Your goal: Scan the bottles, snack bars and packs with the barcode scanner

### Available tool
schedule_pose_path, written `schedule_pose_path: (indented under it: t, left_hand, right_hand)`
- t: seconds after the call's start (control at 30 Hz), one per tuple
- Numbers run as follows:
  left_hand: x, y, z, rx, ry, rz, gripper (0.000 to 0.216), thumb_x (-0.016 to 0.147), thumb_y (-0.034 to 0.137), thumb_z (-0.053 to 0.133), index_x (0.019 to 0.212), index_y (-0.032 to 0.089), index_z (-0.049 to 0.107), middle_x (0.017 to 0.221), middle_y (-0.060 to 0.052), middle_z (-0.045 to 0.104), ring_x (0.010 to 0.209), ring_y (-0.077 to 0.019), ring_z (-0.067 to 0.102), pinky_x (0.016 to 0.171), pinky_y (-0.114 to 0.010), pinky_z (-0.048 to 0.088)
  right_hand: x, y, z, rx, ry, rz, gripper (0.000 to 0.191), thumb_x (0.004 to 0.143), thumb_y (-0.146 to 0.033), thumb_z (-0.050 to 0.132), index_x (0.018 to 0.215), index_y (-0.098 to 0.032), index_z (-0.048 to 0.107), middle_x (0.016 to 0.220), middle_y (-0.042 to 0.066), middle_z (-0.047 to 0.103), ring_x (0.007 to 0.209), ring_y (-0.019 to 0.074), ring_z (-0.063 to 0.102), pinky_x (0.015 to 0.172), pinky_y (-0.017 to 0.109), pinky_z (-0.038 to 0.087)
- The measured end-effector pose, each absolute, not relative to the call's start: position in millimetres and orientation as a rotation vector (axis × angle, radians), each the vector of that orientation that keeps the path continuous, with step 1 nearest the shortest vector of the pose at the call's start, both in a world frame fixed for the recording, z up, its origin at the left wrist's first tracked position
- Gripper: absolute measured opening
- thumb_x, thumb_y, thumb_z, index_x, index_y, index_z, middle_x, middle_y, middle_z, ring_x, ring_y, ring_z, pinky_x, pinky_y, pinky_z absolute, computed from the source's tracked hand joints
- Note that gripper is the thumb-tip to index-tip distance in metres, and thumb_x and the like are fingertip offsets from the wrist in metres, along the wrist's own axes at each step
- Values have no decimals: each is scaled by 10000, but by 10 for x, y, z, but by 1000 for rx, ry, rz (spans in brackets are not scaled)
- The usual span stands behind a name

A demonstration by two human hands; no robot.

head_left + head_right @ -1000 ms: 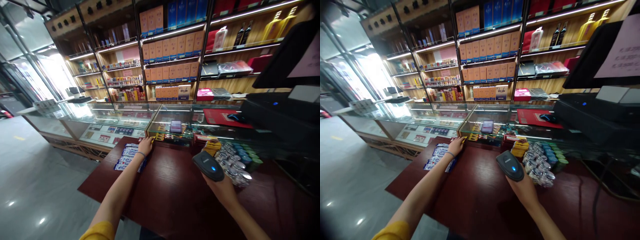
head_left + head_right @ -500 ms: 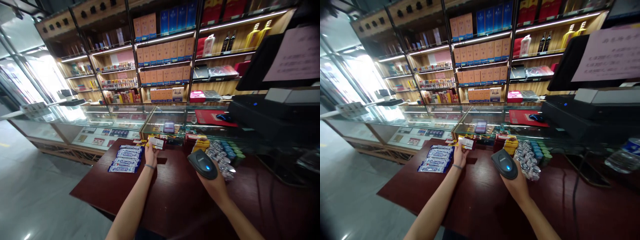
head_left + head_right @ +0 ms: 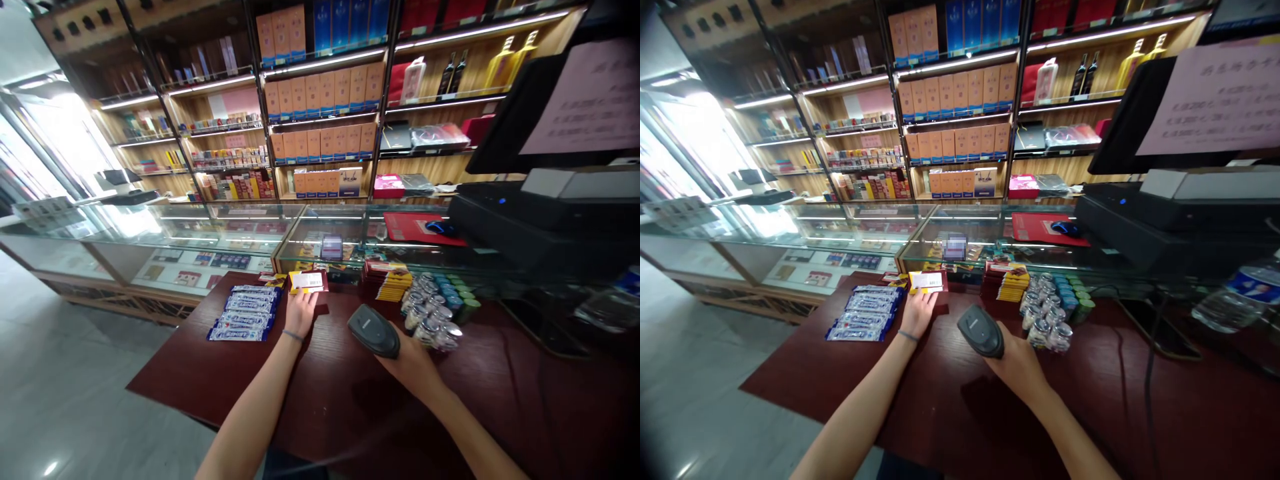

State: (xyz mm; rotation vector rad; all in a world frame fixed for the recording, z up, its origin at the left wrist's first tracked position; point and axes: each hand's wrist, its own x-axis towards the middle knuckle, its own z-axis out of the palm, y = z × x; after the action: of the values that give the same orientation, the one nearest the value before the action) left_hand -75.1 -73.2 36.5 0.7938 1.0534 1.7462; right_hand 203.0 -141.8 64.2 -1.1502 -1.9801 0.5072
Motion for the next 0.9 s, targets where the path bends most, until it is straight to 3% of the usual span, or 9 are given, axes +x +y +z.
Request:
schedule_pose_path:
  t: [0.17, 0.37, 0.53, 0.7, 0.8, 0.9]
  left_hand:
    - [-745, -736, 362, 496, 734, 1830, 213, 1015, 238, 587, 1224, 273, 610, 1346, -64, 696, 1260, -177, 661, 1166, -453, 483]
    - [-751, -730, 319, 430, 596, 1829, 366, 846, 146, 770, 1170, 250, 636, 1254, -48, 732, 1214, -193, 677, 1150, -448, 470]
    - [-762, -694, 417, 596, 733, 1854, 401, 772, 294, 872, 1101, 231, 652, 1181, -37, 743, 1028, -150, 705, 976, -347, 557]
    - [-735, -536, 678, 779, 943, 1883, 497, 727, 523, 871, 1022, 171, 680, 994, -47, 762, 834, -150, 714, 788, -278, 570]
    - [-638, -409, 867, 991, 1143, 1877, 508, 756, 581, 816, 1026, 161, 719, 945, -65, 780, 797, -191, 723, 754, -308, 575]
    - [-446, -311, 1083, 1376, 1442, 1798, 364, 877, 506, 726, 1067, 198, 757, 988, -80, 803, 894, -238, 750, 817, -335, 570]
  right_hand:
    - [2055, -1434, 670, -1154, -1971, 532, 257, 850, -353, 637, 1089, -260, 632, 898, 47, 781, 842, 249, 770, 658, 268, 521]
    - [2006, -1485, 774, -1190, -1856, 549, 278, 823, -337, 644, 1089, -280, 591, 820, -8, 742, 765, 208, 744, 638, 247, 502]
    - [2067, -1443, 790, -1217, -1695, 637, 343, 808, -354, 676, 1132, -250, 635, 968, 30, 790, 879, 210, 762, 732, 264, 558]
    - [2274, -1280, 714, -1125, -1497, 618, 517, 741, -354, 751, 1225, -192, 671, 1090, 106, 801, 988, 265, 768, 822, 344, 619]
    - [2406, -1218, 715, -1117, -1356, 564, 472, 718, -409, 793, 1119, -174, 716, 1065, 136, 803, 983, 299, 768, 862, 403, 630]
    - [2522, -1200, 768, -1127, -1252, 552, 426, 704, -504, 810, 963, -174, 738, 981, 144, 808, 907, 311, 772, 840, 432, 634]
